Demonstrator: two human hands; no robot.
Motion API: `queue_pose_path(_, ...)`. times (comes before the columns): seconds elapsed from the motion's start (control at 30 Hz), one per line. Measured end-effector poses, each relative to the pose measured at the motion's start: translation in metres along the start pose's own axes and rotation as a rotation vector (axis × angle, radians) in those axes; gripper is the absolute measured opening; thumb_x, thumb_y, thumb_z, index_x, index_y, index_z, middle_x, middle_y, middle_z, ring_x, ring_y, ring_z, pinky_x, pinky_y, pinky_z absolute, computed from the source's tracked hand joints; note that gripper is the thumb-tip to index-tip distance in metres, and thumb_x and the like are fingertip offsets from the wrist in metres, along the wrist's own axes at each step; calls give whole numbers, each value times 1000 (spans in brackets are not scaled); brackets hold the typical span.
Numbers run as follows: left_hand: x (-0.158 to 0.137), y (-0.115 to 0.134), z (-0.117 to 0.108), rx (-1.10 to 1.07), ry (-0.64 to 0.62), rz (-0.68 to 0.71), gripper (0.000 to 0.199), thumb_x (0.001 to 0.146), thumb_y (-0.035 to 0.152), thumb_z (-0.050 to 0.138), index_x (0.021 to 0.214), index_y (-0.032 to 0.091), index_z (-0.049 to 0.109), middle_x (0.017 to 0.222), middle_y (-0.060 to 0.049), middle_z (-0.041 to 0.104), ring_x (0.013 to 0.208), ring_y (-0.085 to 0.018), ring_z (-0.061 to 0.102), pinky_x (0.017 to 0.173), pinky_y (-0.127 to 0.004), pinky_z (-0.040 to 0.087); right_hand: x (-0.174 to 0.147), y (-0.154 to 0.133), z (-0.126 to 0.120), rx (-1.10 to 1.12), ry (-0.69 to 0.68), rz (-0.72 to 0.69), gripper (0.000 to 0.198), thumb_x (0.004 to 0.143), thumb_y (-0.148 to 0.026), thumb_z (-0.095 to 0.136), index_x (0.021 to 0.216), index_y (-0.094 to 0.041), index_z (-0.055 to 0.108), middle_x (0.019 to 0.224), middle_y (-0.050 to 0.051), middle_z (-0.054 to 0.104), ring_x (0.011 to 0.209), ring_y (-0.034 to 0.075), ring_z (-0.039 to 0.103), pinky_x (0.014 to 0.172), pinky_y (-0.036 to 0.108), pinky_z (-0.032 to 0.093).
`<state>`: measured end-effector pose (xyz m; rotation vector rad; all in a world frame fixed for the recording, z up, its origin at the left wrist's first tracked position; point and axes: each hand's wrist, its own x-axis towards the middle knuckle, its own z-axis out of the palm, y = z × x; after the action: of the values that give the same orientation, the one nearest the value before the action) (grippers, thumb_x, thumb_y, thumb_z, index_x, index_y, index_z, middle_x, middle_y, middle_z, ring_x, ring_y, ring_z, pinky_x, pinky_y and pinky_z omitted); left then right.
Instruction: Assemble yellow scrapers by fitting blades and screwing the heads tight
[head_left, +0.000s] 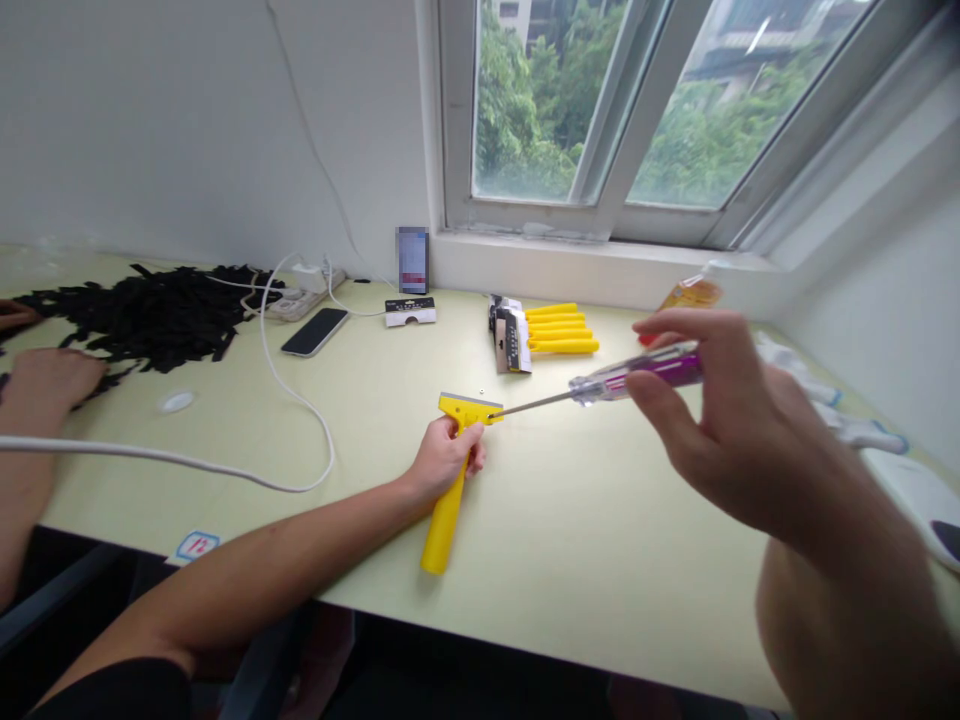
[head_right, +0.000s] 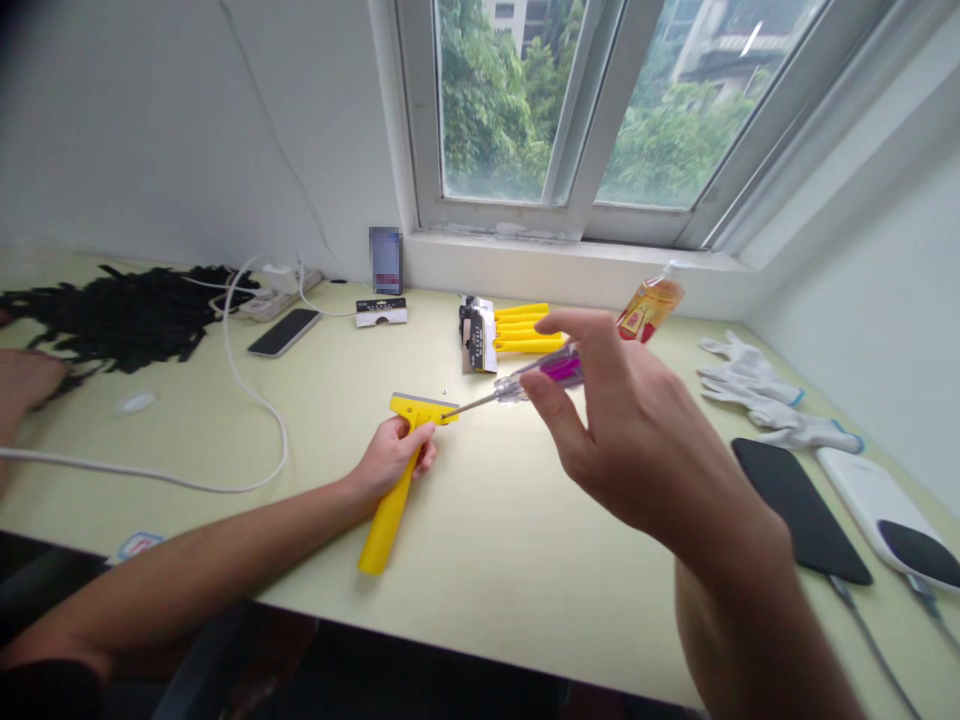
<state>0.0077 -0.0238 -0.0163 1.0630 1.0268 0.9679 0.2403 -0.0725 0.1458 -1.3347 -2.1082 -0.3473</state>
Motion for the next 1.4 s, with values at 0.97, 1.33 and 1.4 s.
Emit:
queue_pose_path(0.97,0,3,1,-23,45,-1,25,80,38,61,80,16,49,47,4,52,37,-7,41,39,-19,31,10,24,6,105,-85,23,39,88,-46,58,120,-23,56,99,6,71,75,21,68,69,33,52)
queue_pose_path(1.33,0,4,2,-42,63,-2,28,77,39,64,80,16,50,47,5,52,37,-7,42,39,-20,32,7,21,3,47,-117,66,36,90,-46,53,116,-21,55,89,7,71,72,23,68,63,33,52)
queue_pose_path(1.4,1,4,2,-38,81,10,26,78,39,63,79,17,49,47,5,52,37,-7,42,40,-20,32,7,21,3,93,-140,7,40,90,-43,54,123,-21,51,105,9,70,83,23,69,71,34,53)
